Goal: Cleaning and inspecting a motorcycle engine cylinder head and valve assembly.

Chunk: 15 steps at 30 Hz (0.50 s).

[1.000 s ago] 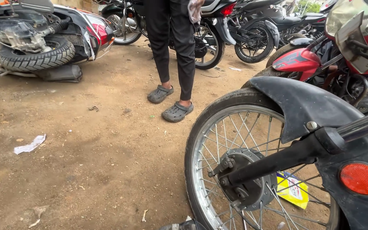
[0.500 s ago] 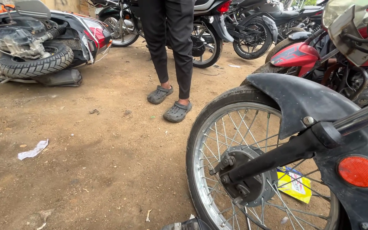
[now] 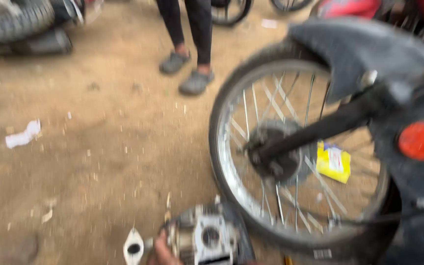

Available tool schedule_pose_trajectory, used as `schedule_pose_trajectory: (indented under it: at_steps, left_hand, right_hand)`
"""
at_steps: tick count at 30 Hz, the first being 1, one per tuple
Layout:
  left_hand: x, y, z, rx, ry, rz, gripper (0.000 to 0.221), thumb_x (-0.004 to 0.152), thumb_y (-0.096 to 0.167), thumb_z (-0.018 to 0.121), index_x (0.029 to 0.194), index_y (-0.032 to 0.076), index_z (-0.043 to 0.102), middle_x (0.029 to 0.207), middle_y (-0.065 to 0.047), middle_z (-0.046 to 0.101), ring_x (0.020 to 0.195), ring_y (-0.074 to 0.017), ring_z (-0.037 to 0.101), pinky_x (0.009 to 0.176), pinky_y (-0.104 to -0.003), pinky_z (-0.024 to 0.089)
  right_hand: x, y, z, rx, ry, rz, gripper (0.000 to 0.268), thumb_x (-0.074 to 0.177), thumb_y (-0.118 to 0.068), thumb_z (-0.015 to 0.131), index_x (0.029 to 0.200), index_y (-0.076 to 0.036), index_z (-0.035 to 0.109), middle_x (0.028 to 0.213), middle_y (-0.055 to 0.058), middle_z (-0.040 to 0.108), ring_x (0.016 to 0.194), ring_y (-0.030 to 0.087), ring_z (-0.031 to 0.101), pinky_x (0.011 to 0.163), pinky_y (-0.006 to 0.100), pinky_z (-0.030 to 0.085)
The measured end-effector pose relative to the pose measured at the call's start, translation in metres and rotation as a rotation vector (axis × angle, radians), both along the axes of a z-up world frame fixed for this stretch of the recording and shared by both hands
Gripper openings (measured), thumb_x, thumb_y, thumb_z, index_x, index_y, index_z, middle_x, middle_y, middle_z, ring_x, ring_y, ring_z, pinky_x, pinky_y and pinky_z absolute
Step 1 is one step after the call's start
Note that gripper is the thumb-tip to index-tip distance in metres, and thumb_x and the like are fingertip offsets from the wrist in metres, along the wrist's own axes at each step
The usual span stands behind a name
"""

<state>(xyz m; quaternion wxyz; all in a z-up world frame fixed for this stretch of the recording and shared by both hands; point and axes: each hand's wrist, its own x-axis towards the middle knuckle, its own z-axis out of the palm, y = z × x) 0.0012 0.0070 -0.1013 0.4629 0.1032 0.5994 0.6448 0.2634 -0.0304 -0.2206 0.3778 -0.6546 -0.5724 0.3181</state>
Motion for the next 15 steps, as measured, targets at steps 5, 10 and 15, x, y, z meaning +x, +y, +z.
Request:
schedule_pose_trajectory:
  at_steps: [5,10,15]
  left_hand:
    - [0.001,-0.021,0.054,0.286,-0.069,-0.033,0.039,0.115,0.027,0.050,0.098,-0.006,0.062,0.091,-0.010,0.062,0.074,-0.0152,0.059,0.060,-0.033,0.054]
    - [0.001,-0.010,0.120,0.040,-0.178,-0.016,0.039,0.096,0.025,0.042,0.105,0.000,0.070,0.094,-0.009,0.072,0.081,-0.0152,0.074,0.071,-0.031,0.066]
    - [0.001,-0.011,0.120,0.052,-0.193,-0.034,0.040,0.096,0.026,0.042,0.106,0.000,0.070,0.095,-0.009,0.072,0.084,-0.0167,0.074,0.073,-0.033,0.066]
  right_hand:
    - [-0.066,-0.035,0.261,0.013,-0.134,-0.057,0.015,0.096,-0.011,0.070,0.107,-0.003,0.074,0.073,0.012,0.073,0.069,0.022,0.067,0.062,0.031,0.054]
    - [-0.063,0.017,0.266,0.362,-0.286,0.208,0.012,0.090,-0.010,0.073,0.101,-0.008,0.077,0.096,0.008,0.079,0.087,0.017,0.076,0.070,0.030,0.063]
    - [-0.070,0.034,0.272,0.495,-0.344,0.342,0.012,0.085,-0.009,0.079,0.098,-0.009,0.079,0.097,0.007,0.079,0.088,0.018,0.075,0.074,0.031,0.063]
